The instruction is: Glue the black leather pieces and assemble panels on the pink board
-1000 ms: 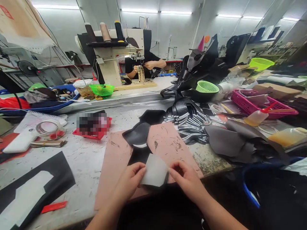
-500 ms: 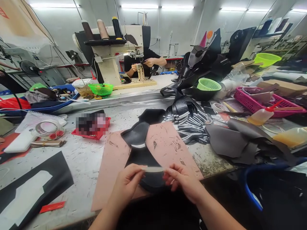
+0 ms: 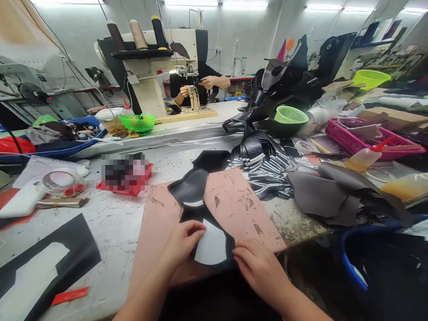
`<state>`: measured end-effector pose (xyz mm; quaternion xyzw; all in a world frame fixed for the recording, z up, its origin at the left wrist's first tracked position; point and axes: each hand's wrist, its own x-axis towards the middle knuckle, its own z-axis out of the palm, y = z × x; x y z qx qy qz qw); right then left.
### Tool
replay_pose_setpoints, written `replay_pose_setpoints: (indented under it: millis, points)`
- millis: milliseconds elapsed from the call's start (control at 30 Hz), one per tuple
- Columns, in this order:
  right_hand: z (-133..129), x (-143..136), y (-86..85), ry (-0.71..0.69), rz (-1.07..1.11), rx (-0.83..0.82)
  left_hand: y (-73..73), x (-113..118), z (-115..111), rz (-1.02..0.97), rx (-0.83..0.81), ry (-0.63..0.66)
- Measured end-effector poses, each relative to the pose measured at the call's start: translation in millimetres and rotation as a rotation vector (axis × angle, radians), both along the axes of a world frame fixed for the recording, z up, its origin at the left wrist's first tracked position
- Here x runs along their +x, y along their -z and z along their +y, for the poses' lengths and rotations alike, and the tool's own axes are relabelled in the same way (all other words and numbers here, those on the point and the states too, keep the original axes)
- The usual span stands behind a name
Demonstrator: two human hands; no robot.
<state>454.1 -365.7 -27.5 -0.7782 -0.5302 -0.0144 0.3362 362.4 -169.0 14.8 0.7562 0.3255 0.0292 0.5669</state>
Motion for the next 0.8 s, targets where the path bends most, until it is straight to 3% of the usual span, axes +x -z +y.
replay_pose_setpoints:
  millis: [267, 400, 633, 800]
  points:
    - [-2, -1, 6.2, 0.045, -0.019, 0.068, 12.3, 18, 5, 0.030, 0.042, 0.168]
    - [-2, -1, 7.8, 0.046, -0.002, 0.093, 13.4, 19, 6, 0.016, 0.030, 0.167]
    - [-3, 0, 6.3, 0.054, -0.002, 0.090, 3.1, 18, 8, 0.045, -0.082, 0.104]
    - [-3, 0, 7.2, 0.056, -0.002, 0.071, 8.6, 21, 5, 0.028, -0.032, 0.143]
